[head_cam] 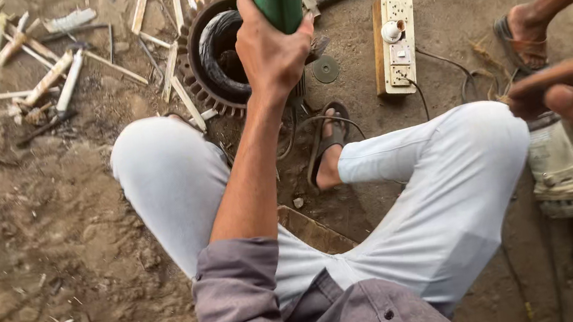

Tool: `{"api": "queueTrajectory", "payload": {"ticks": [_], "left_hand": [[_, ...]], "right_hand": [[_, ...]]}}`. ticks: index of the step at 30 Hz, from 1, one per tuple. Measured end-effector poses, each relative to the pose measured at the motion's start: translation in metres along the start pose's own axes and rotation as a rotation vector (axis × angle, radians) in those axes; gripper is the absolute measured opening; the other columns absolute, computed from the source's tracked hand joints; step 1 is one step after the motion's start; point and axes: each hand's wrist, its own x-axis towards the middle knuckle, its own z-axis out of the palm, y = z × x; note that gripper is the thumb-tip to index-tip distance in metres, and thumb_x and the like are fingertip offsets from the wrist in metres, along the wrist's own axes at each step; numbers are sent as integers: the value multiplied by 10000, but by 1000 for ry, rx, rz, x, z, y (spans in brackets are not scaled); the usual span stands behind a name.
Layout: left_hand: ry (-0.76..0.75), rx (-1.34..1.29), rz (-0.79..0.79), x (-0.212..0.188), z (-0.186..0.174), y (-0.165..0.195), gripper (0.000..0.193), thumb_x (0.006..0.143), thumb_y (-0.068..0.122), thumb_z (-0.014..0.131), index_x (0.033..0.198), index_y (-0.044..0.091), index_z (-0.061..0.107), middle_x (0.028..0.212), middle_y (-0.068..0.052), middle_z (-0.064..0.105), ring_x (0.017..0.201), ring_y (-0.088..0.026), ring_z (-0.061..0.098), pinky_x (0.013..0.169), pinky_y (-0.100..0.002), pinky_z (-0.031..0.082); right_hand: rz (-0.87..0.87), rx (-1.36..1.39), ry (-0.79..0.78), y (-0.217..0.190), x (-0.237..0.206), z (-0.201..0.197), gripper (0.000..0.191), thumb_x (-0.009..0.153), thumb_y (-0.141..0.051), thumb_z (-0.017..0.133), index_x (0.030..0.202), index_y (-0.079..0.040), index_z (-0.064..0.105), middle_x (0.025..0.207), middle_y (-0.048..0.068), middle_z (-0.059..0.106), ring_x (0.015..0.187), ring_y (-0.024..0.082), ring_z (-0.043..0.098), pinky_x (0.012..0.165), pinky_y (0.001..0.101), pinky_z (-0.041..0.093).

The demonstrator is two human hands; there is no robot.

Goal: The person uses an angle grinder to grind the surface of a motor part held by another person. They then change the grinding disc on the angle grinder and continue grinding a different motor component.

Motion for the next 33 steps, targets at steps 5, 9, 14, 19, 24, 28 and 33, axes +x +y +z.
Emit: {"api": "queueTrajectory", "payload": {"ticks": [5,9,14,19,24,28,33], "left_hand": [[95,15,132,5,-4,2,674,760,249,865,1199,-37,441,933,-234,747,789,-324,782,710,-398,652],[89,59,167,1,-1,2,672,755,257,883,1179,-40,454,925,-247,743,794,-334,770,675,-402,644],[-25,16,28,-2,6,13,634,789,249,828,1203,-31,439,979,-219,728,768,-298,790,655,-353,645],[1,82,74,-19,12,33,687,769,214,854,1259,-42,448,1023,-231,717,843,-325,770,720,-388,655],[-113,254,74,-48,30,44,899,717,123,833,1467,-41,365,1221,-268,602,1085,-406,634,929,-506,527],[-200,401,270,-70,47,46,995,716,85,832,1534,-59,284,1405,-302,442,1290,-429,472,1088,-505,412],[-259,74,235,-80,60,26,1047,651,87,814,1559,-16,304,1484,-254,463,1393,-391,477,1188,-441,417]], "right_hand": [[-67,-72,-55,33,-8,-1,365,992,-225,534,1203,-8,737,1040,156,796,1041,246,770,992,416,575],[-77,-8,8,20,-12,7,358,971,-221,574,1191,7,740,1046,174,798,1022,265,781,974,422,583],[-175,419,66,-24,54,57,487,1055,-339,561,1293,77,642,1180,190,725,1069,271,719,989,417,579],[-236,833,-122,-59,153,141,876,922,-639,557,1479,24,419,1339,102,629,1255,191,604,1056,370,514],[-389,1198,-245,-66,186,158,789,941,-562,688,1446,17,507,1269,76,632,1161,167,592,1003,339,494],[-258,1421,-159,-48,194,160,679,912,-481,772,1338,0,550,1216,87,654,1115,193,639,1009,351,531],[-193,1606,-251,-20,199,167,570,910,-358,813,1292,-27,549,1238,128,655,1168,235,647,1078,413,533]]}}
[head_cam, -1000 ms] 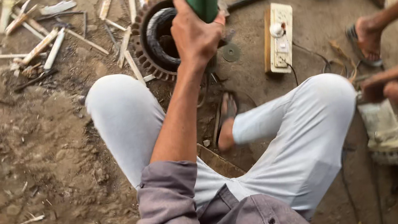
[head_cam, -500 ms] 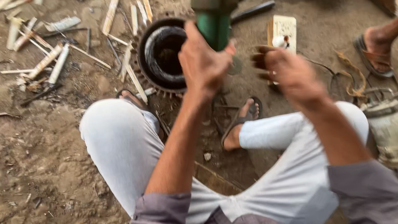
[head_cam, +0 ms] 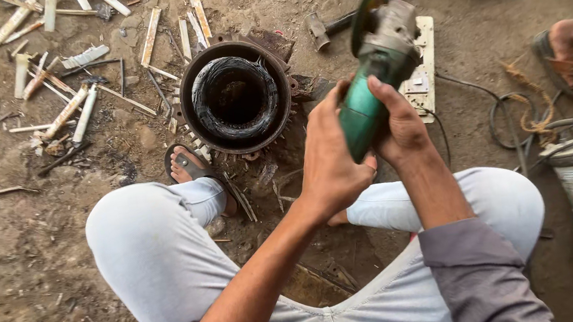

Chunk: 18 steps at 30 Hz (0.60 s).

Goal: The person uses an angle grinder to grind the surface of a motor part held by another person. They then change the grinding disc on the angle grinder and continue grinding a different motor component.

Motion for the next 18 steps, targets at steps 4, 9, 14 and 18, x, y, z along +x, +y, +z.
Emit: {"api": "queueTrajectory", "payload": {"ticks": [4,9,14,18], "left_hand": [[-335,-230,-476,10,3,-22,920,565,226,888,1338,-43,467,1264,-211,627,1118,-291,652,952,-383,520],[-331,44,-638,11,1,-19,603,570,260,867,1095,22,688,904,-108,753,816,-209,754,775,-342,586],[-315,-109,-660,6,-6,-25,620,579,208,855,1141,27,667,956,-81,757,844,-161,730,794,-322,586],[-348,-275,-573,4,-5,-39,640,578,159,839,1172,12,651,981,-80,750,860,-162,712,800,-327,588]], "right_hand": [[-43,-75,-88,-12,-7,-7,652,828,-361,840,1310,-34,548,1299,147,653,1257,262,636,1128,426,505],[-30,-81,-136,-20,0,-3,733,858,-483,824,1358,-16,560,1229,160,653,1182,286,658,1074,482,554],[-35,-170,85,3,8,-3,619,879,-403,815,1264,26,589,1123,165,692,1040,273,698,959,458,597],[-47,-209,107,12,5,-7,510,903,-286,810,1237,37,600,1085,140,701,992,237,690,898,425,586]]}}
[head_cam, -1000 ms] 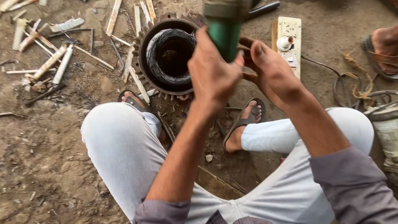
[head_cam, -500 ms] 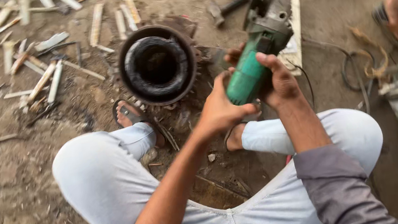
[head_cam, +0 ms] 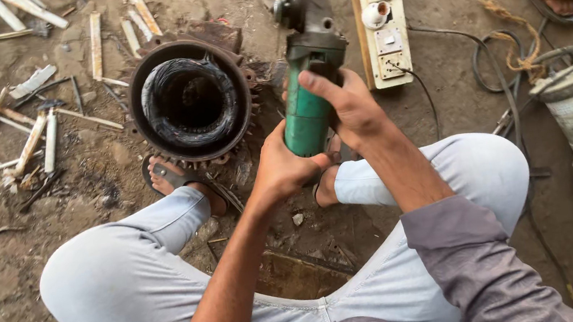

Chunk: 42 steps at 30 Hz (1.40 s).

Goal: The person uses an angle grinder to grind the surface of a motor part held by another person. They then change the grinding disc on the angle grinder and continue grinding a different motor component.

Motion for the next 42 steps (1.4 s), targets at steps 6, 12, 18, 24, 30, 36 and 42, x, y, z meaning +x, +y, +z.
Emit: {"api": "queueTrajectory", "payload": {"ticks": [6,12,18,24,30,36,42], "left_hand": [[34,1,-39,-6,0,11,644,583,125,819,1190,8,640,982,-76,743,858,-159,719,805,-317,591],[-41,-275,-72,-13,-5,31,616,622,109,779,1213,22,628,1055,-32,768,938,-109,736,837,-315,614],[11,-191,-173,-13,-12,29,651,651,191,876,1247,23,674,1046,-43,766,902,-117,696,838,-295,579],[33,-95,-417,-6,-23,21,678,578,175,861,1212,48,657,1006,-52,783,885,-138,739,839,-309,603],[19,-25,-566,-12,-27,23,654,571,189,894,1170,47,673,951,-51,763,848,-136,723,803,-312,603],[36,-55,-536,-7,-27,34,684,575,185,890,1205,48,664,965,-67,761,843,-143,708,788,-315,599],[41,-108,-186,-8,-24,23,772,605,289,899,1282,35,630,1080,-53,745,952,-130,699,867,-293,575]], "right_hand": [[116,-413,-108,-45,-1,4,587,889,-344,803,1290,31,597,1153,131,720,1070,216,697,957,366,568],[351,-1658,-81,-160,23,-80,572,853,-542,696,1253,-136,730,1168,110,768,1012,257,738,913,415,555],[478,-1877,41,-91,83,-234,571,854,-532,757,1242,-114,728,1337,196,715,1247,371,668,1058,473,526],[47,-1846,-30,18,103,-302,419,830,-335,670,1158,-76,680,1600,141,441,1524,450,248,1084,646,309],[9,-1869,-4,52,110,-341,269,903,-242,576,1077,-63,678,1607,145,506,1571,455,249,1132,725,220],[87,-1878,80,50,116,-331,349,900,-220,607,1178,-28,695,1467,183,584,1476,404,384,1089,688,254],[395,-1414,142,-42,111,-224,407,1020,-342,613,1307,-70,709,1293,194,736,1162,286,691,1007,413,513]]}}
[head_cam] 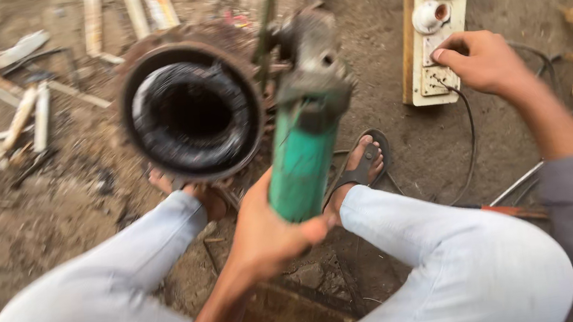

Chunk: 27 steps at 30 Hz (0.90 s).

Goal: The person uses an angle grinder to grind the surface of a motor part held by another person. They then change the grinding disc on the angle grinder and continue grinding a different motor component.

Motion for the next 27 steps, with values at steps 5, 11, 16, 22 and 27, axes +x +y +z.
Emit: {"api": "queueTrajectory", "payload": {"ticks": [5,11,16,22,27], "left_hand": [[82,29,101,4,12,-9,685,587,284,873,1187,24,666,1028,-73,763,905,-151,710,830,-310,580],[243,204,150,6,19,-14,651,538,278,860,1110,31,672,938,-132,761,834,-216,747,772,-349,584],[197,315,126,-9,19,-35,659,545,301,867,1094,2,659,934,-165,757,841,-262,755,766,-380,589],[181,266,144,-9,26,-35,652,560,281,845,1105,-14,641,931,-180,765,845,-268,771,778,-370,599],[185,309,167,-3,34,-30,634,583,287,855,1102,-15,650,947,-182,758,860,-275,762,796,-365,588]], "right_hand": [[-290,382,-485,-111,-82,-23,518,963,-427,561,1324,-61,618,1261,90,734,1135,156,707,1013,339,515],[-217,1247,-212,-184,-158,60,445,922,-345,672,1184,13,650,1092,120,731,990,240,714,946,437,566],[-261,1523,-83,-191,-181,100,370,948,-292,680,1158,12,658,1040,97,704,919,212,692,873,392,573],[-250,1397,157,-195,-180,110,398,959,-374,660,1055,11,682,914,70,697,754,171,657,696,334,565],[-234,1382,174,-191,-172,102,417,945,-419,627,1029,-14,686,865,60,699,703,170,658,658,322,572]]}}
